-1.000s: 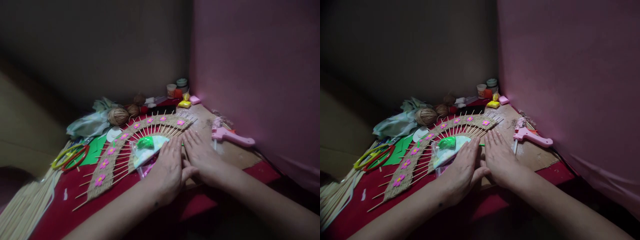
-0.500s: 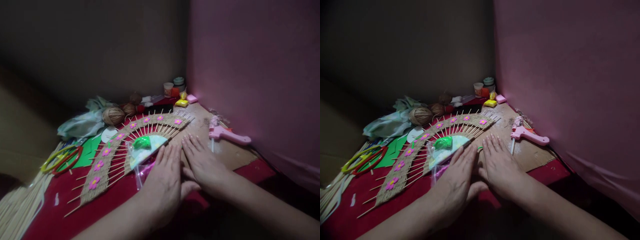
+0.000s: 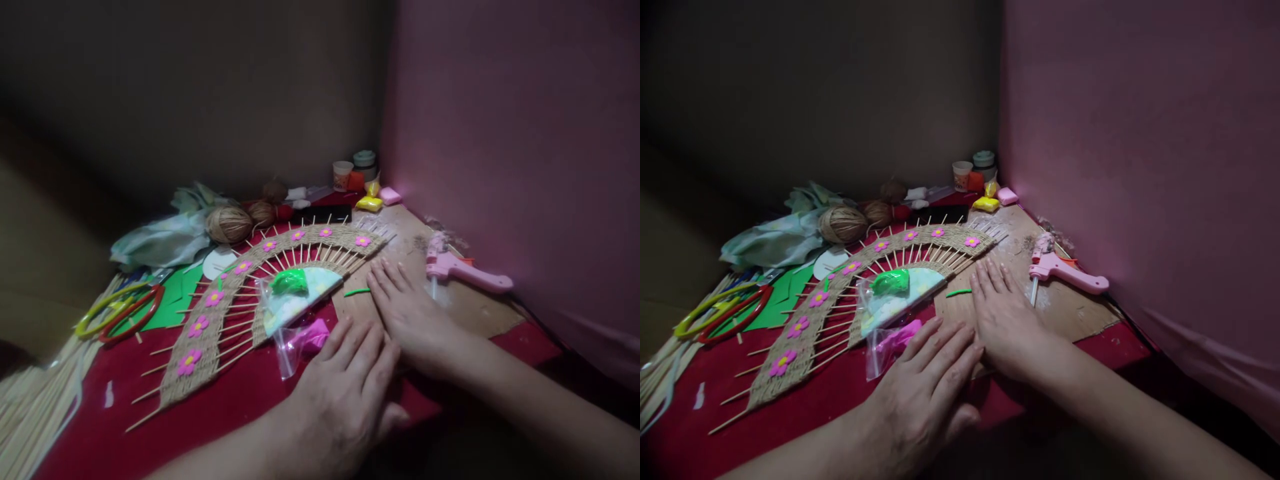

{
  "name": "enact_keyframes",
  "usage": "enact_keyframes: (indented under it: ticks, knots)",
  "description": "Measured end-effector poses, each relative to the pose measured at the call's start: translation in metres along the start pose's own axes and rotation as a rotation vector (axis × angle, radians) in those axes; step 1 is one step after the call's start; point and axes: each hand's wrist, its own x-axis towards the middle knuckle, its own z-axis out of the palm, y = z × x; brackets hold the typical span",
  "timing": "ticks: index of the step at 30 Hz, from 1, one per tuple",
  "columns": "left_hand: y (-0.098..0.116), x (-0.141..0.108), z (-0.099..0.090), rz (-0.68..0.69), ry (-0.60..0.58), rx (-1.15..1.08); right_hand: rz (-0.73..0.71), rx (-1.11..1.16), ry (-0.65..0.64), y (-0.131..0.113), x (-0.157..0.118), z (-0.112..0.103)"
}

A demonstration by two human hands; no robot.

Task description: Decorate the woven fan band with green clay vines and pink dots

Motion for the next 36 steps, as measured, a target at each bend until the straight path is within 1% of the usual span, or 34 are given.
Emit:
enact_keyframes:
  ticks: [2, 3, 5, 8, 10, 12, 15, 18, 21, 25, 27, 29, 33, 36]
  knots:
    - [0.0, -0.002, 0.0, 0.013, 0.011, 0.022, -0.018, -0.004, -0.021, 0.003, 0.005, -0.001]
    - [-0.001, -0.003, 0.001, 0.01, 0.012, 0.025, -0.032, 0.0, -0.017, 0.004, 0.002, -0.002]
    - [-0.002, -0.004, 0.003, -0.021, 0.006, 0.025, -0.061, 0.011, 0.01, 0.002, -0.009, -0.003]
    - [-0.004, -0.001, 0.008, -0.11, -0.019, 0.04, -0.054, 0.023, 0.05, 0.0, -0.023, -0.004]
    - [-0.006, 0.005, 0.012, -0.176, -0.054, 0.078, -0.047, 0.028, 0.036, 0.0, -0.019, -0.004]
    - [-0.008, 0.013, 0.015, -0.233, -0.104, 0.139, -0.047, 0.041, -0.004, 0.002, -0.007, -0.005]
    - [-0.009, 0.023, 0.016, -0.272, -0.167, 0.215, -0.045, 0.08, -0.037, 0.011, 0.007, -0.009]
    - [-0.009, 0.028, 0.014, -0.294, -0.188, 0.213, -0.008, 0.122, 0.012, 0.024, 0.003, -0.016]
    - [-0.011, 0.034, 0.012, -0.327, -0.193, 0.152, 0.026, 0.152, 0.049, 0.032, -0.006, -0.018]
    - [-0.017, 0.045, 0.016, -0.364, -0.235, 0.038, -0.051, 0.169, 0.008, 0.027, -0.005, -0.007]
    - [-0.015, 0.047, 0.019, -0.364, -0.253, 0.011, -0.08, 0.151, -0.007, 0.021, -0.006, 0.0]
    - [-0.009, 0.046, 0.02, -0.353, -0.276, 0.003, -0.089, 0.118, 0.017, 0.016, -0.013, 0.004]
    - [0.002, 0.038, 0.022, -0.318, -0.299, 0.001, -0.09, 0.057, 0.094, 0.008, -0.028, 0.003]
    - [-0.001, 0.04, 0.024, -0.334, -0.273, 0.022, -0.069, 0.049, 0.056, 0.011, -0.021, -0.001]
